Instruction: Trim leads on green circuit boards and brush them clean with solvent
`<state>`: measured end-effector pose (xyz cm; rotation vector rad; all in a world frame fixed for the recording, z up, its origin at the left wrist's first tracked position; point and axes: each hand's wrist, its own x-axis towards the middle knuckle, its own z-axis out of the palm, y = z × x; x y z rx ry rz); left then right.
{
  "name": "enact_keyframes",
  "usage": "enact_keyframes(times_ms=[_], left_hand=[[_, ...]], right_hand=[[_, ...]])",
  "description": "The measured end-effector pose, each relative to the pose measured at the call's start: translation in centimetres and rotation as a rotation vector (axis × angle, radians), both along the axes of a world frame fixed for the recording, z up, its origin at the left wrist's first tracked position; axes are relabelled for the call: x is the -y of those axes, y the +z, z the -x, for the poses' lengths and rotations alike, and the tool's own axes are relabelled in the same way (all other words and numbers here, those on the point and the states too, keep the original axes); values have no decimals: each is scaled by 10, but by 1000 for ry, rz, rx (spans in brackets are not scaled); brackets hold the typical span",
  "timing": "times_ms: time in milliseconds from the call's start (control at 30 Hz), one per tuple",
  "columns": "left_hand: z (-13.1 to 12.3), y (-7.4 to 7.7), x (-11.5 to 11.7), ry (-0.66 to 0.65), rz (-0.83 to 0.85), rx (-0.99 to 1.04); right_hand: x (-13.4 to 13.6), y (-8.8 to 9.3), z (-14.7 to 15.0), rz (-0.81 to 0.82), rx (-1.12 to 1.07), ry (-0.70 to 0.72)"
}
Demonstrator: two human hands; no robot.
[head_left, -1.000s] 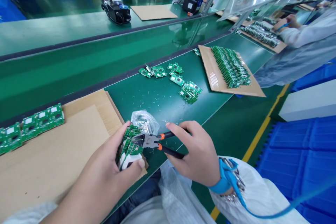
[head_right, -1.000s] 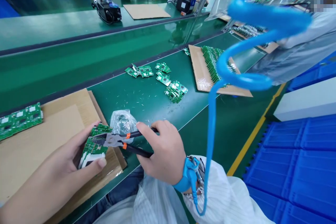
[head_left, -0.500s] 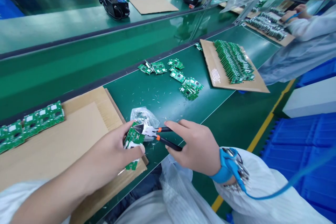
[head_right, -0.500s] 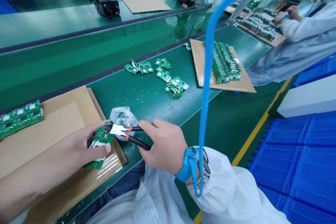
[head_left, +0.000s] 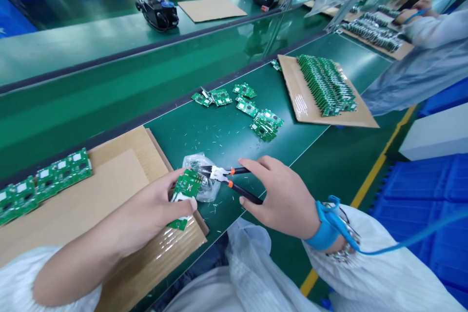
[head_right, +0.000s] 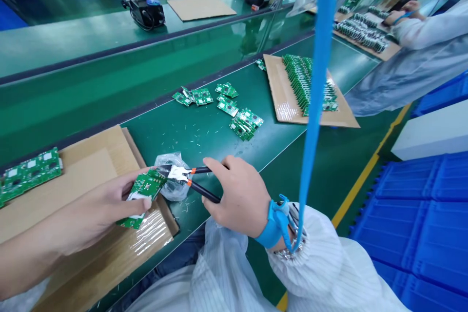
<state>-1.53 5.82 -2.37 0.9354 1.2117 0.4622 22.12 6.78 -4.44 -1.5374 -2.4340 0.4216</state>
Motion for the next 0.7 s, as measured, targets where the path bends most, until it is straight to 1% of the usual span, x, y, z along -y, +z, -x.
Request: enact_keyframes(times_ms=[133, 267, 333, 467, 600, 700], left_hand=[[1, 0, 10, 38, -43, -34], [-1, 1, 18, 90, -89, -59], [-3, 4, 20, 73, -136, -66], [-7, 8, 20, -16, -215, -128], [-10, 6, 23, 37, -214, -224], [-12, 6, 24, 46, -204, -220]], right_hand=[[1, -1, -2, -114, -21, 61], [2, 3, 1, -203, -24, 83], [3, 4, 3, -239, -20, 84], [3, 4, 6, -276, -19, 82], [3, 2, 7, -294, -28, 77], [3, 0, 8, -297, -28, 78]])
